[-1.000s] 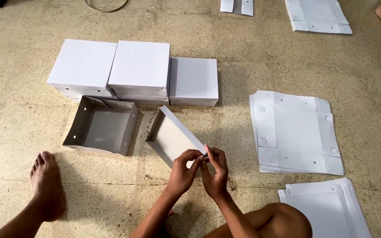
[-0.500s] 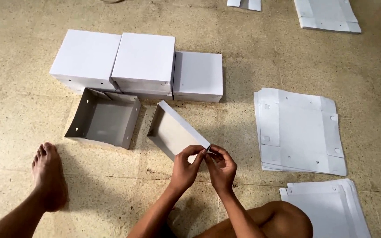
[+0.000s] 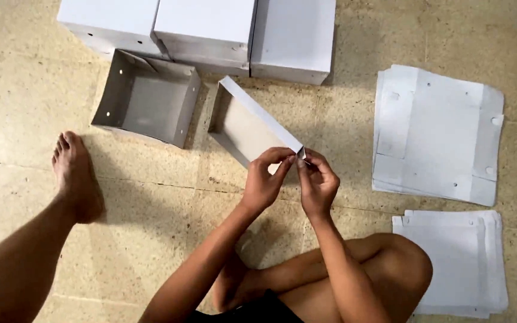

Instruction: Manually folding cardboard sheets into boxes and stacking them.

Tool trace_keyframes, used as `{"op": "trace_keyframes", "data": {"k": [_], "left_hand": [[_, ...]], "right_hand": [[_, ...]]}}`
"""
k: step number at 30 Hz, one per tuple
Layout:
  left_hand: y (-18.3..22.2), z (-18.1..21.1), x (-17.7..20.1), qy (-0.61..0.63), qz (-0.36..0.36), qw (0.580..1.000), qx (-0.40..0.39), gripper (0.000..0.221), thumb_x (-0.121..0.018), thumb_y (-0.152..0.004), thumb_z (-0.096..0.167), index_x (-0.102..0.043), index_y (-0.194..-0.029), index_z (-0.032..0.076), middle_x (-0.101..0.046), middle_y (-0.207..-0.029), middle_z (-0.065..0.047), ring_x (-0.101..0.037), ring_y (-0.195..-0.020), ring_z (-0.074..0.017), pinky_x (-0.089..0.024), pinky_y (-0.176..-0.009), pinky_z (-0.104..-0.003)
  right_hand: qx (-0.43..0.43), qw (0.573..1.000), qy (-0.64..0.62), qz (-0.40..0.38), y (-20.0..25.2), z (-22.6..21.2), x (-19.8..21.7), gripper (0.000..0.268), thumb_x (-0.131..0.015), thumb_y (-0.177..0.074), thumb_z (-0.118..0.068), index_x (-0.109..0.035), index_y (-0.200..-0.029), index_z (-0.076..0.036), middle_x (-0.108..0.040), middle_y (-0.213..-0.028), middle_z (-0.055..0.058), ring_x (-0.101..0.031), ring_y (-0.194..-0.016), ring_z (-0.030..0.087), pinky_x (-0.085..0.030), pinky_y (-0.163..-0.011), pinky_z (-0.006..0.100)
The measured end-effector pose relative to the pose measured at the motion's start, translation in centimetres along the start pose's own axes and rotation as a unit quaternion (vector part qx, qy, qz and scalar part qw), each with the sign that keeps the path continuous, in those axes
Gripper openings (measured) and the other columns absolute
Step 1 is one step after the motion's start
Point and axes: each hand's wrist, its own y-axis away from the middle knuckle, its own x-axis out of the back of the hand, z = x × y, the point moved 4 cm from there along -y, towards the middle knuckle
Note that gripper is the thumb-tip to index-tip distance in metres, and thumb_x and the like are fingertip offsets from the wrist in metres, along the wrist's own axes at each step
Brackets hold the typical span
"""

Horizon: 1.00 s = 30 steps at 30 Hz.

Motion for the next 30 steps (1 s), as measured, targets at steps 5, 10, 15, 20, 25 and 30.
{"op": "trace_keyframes", "data": {"k": [5, 10, 15, 20, 25, 30], "left_hand": [[0.1, 0.1, -0.2, -0.004, 0.000, 1.000, -0.008, 0.013, -0.067, -0.098, 0.013, -0.076, -0.104, 0.006, -0.075, -0.103, -0.014, -0.072, -0.091, -0.0327, -0.055, -0.087, -0.047], [0.1, -0.2, -0.1, 0.004, -0.009, 0.999, -0.032, 0.013, -0.067, -0.097, 0.010, -0.076, -0.106, 0.006, -0.075, -0.102, -0.014, -0.072, -0.089, -0.0303, -0.055, -0.086, -0.046], [0.3, 0.6, -0.1, -0.001, -0.015, 0.999, -0.037, 0.012, -0.068, -0.097, 0.010, -0.077, -0.104, 0.006, -0.076, -0.101, -0.013, -0.073, -0.087, -0.0292, -0.055, -0.086, -0.045], [0.5, 0.7, -0.1, 0.000, -0.019, 0.999, -0.042, 0.012, -0.068, -0.097, 0.010, -0.077, -0.103, 0.006, -0.076, -0.100, -0.014, -0.074, -0.087, -0.0300, -0.055, -0.086, -0.044], [0.4, 0.8, -0.1, -0.008, -0.024, 0.999, -0.040, 0.012, -0.069, -0.096, 0.011, -0.078, -0.103, 0.006, -0.076, -0.099, -0.014, -0.074, -0.085, -0.0303, -0.055, -0.086, -0.045], [0.3, 1.1, -0.2, -0.001, -0.023, 0.999, -0.045, 0.012, -0.069, -0.096, 0.010, -0.078, -0.102, 0.005, -0.076, -0.098, -0.015, -0.074, -0.086, -0.0307, -0.056, -0.085, -0.045]], "right_hand": [[0.006, 1.000, 0.011, -0.003, 0.0, -0.6, -0.1, 0.011, -0.064, -0.098, -0.001, -0.064, -0.107, 0.006, -0.065, -0.116, 0.021, -0.065, -0.103, 0.021, -0.055, -0.087, 0.037], [0.031, 0.998, 0.053, -0.029, -0.4, -0.8, 0.2, 0.012, -0.062, -0.100, -0.005, -0.064, -0.105, 0.005, -0.061, -0.115, 0.020, -0.062, -0.100, 0.020, -0.052, -0.087, 0.036], [0.034, 0.998, 0.045, -0.038, -0.5, -0.8, 0.4, 0.013, -0.062, -0.098, -0.007, -0.065, -0.102, 0.006, -0.059, -0.116, 0.020, -0.059, -0.100, 0.021, -0.051, -0.087, 0.037], [0.044, 0.997, 0.043, -0.046, -0.5, -0.8, 0.6, 0.017, -0.063, -0.097, -0.010, -0.065, -0.100, 0.007, -0.058, -0.115, 0.020, -0.059, -0.101, 0.023, -0.051, -0.090, 0.036], [0.038, 0.997, 0.039, -0.051, -0.6, -0.9, 0.6, 0.017, -0.063, -0.097, -0.010, -0.065, -0.100, 0.007, -0.058, -0.115, 0.020, -0.059, -0.104, 0.023, -0.050, -0.091, 0.037], [0.044, 0.997, 0.033, -0.056, -1.0, -0.8, 0.7, 0.019, -0.064, -0.096, -0.012, -0.066, -0.099, 0.007, -0.059, -0.114, 0.019, -0.059, -0.106, 0.024, -0.050, -0.093, 0.038]]}}
